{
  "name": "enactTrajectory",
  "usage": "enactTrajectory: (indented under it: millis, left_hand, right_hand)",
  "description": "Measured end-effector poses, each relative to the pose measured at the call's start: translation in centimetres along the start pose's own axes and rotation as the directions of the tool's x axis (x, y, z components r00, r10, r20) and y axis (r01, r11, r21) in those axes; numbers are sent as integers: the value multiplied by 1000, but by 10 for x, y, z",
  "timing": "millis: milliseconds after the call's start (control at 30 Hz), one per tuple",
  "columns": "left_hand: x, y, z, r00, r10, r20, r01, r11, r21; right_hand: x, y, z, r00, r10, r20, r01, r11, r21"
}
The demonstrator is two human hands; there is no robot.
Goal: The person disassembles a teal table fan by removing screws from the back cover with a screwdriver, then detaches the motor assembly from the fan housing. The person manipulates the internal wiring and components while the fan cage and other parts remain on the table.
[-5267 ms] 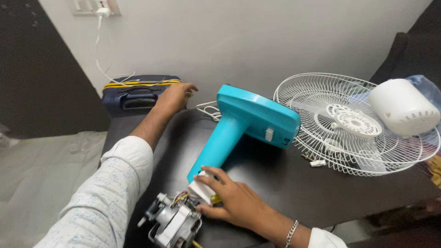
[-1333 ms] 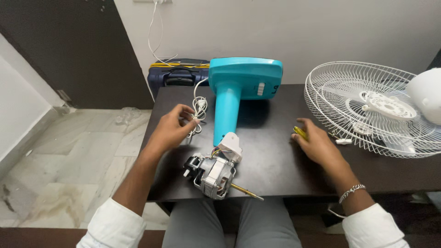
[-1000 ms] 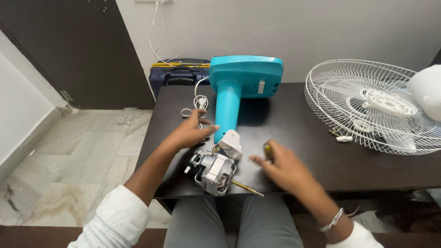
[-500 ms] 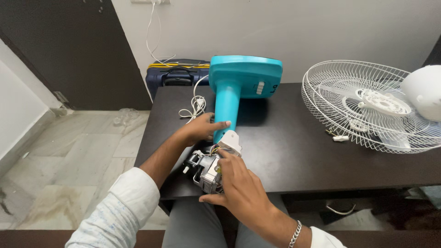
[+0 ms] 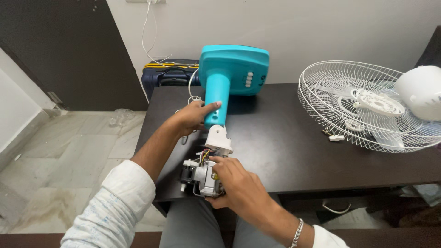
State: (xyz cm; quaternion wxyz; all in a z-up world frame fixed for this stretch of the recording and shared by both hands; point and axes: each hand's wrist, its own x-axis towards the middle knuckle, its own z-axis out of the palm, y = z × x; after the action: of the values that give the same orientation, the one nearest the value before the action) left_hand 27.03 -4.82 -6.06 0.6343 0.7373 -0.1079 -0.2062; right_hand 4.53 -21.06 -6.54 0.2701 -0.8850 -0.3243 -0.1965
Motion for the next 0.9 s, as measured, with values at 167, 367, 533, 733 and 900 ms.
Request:
enactTrajectory:
  millis: [167, 367, 533, 733, 900]
  left_hand:
    - [-2, 8, -2, 998, -5, -60, 3, 999, -39]
    - [-14, 1, 12, 994, 16, -105, -31, 990, -141]
    - [-24, -7, 17, 976, 2, -217, -46, 979, -200]
    - [-33, -17, 36, 979, -28, -202, -67, 889, -452]
    - [-40, -13, 60, 961, 0, -278, -147, 849, -508]
  right_hand:
    - [5, 17, -21, 990, 11, 143, -8, 1000, -17]
    - [12, 42, -49, 969, -48, 242, 70, 994, -82]
    - [30, 66, -89, 846, 12, 533, 58, 992, -114]
    - [43, 98, -124, 728, 38, 684, 62, 991, -121]
    - [42, 128, -128, 690, 11, 724, 213, 953, -217]
